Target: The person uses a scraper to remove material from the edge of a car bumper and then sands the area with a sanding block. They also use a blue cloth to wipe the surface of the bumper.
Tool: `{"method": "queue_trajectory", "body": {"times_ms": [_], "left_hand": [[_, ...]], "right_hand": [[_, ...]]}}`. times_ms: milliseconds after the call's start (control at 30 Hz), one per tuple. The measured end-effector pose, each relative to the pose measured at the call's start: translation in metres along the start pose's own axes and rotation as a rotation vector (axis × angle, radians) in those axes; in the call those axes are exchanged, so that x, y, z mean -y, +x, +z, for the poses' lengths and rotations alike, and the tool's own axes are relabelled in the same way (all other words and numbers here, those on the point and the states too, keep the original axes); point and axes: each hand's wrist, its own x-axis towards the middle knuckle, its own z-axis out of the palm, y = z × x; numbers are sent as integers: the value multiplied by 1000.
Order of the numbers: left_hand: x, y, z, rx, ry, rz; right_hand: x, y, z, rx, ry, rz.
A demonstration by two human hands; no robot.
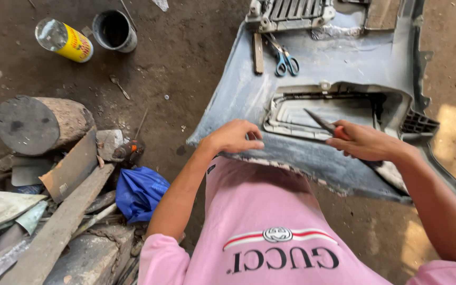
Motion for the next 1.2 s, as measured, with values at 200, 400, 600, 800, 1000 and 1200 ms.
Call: {"method": "queue_trajectory", "body": {"times_ms": [200, 400, 600, 800, 1000, 1200], "left_hand": [[58, 42, -68, -391, 167, -134], [107, 71, -110, -401, -15, -103], [151, 76, -83, -531, -56, 82], [137, 63, -100, -462, -50, 170], [145, 64, -112, -335, -80, 130], [140, 55, -125, -225, -110, 115]], "right_hand": [[49, 137, 12, 92, 232, 8], [105, 238, 47, -72, 37, 3], [121, 275, 62, -223, -62, 296], [151, 290, 67, -274, -25, 449], [123, 345, 100, -247, 155, 269], [133, 364, 35, -417, 149, 349]]}}
